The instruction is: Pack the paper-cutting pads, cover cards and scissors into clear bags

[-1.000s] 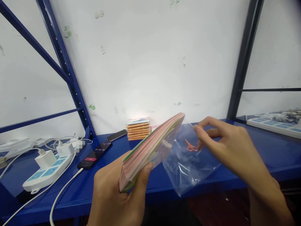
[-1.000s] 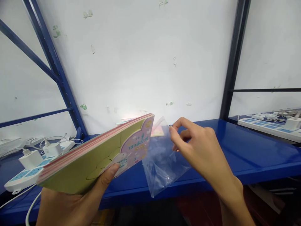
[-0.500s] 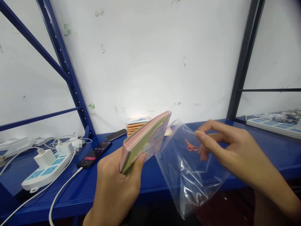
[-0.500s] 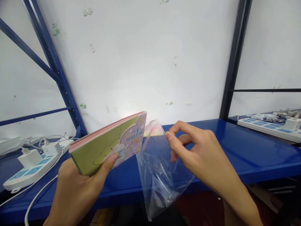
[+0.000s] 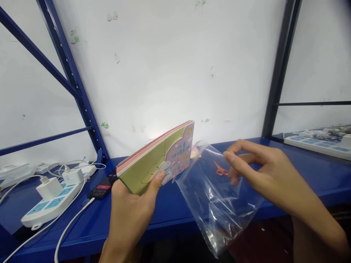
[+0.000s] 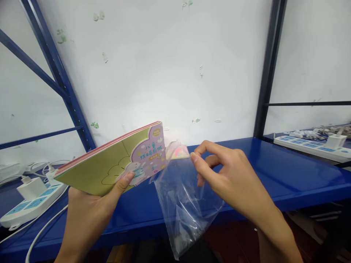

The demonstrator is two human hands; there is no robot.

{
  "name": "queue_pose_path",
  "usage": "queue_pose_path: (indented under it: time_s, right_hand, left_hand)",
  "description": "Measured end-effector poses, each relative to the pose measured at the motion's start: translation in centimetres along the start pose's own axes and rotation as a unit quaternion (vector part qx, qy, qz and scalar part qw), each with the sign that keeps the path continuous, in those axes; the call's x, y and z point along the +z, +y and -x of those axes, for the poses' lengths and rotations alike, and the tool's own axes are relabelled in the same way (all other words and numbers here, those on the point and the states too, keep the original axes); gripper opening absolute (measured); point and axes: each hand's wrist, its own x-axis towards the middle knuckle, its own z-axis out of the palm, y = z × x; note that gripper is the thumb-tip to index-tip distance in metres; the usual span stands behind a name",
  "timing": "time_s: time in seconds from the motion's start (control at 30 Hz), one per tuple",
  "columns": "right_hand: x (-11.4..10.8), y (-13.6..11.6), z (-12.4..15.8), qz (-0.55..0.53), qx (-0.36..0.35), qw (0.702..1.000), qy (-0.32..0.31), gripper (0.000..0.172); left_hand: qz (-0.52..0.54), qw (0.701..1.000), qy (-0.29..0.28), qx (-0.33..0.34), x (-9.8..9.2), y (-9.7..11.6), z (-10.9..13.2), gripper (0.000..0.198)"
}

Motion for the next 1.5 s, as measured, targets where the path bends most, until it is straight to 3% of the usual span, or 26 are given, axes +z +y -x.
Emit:
queue_pose_path:
  time_s: [0.17,0.27,0.57,0.83,1.3,1.5]
  right_hand:
    - [-0.4,0.2,0.1,-0.003,-0.005,1.0,0.003,0.032]
    - [-0.7,0.5,0.1,0.001,-0.011,1.0,-0.008,0.033]
    - [-1.1,1.7,-0.7,-0.013,-0.029,0.998,-0.045,0.028]
    - [-0.4,1.8,-1.4,0.005,-0.028,0.999,-0.041,0.032]
    - [-0.2,1.5,-1.4,0.002,-0.018,1.0,0.013,0.03]
    - [-0.2,1.8,-1.4,-0.004,-0.029,0.999,0.011,0.03]
  left_hand:
    - [0.039,0.995,-0.05,-0.074,-0.6,-0.6,-1.0,0.056]
    - [0.072,0.983,-0.113,-0.122,-1.4,-1.5,-1.9,0.072]
    - [0.182,0.92,-0.269,-0.218,-3.2,-2.5,-3.3,0.062]
    - [0.161,0.915,-0.296,-0.22,-3.1,-2.8,-3.4,0.059]
    - [0.134,0.932,-0.283,-0.183,-2.8,-2.4,-3.3,0.054]
    - [0.154,0.919,-0.296,-0.212,-2.6,-2.7,-3.4,0.054]
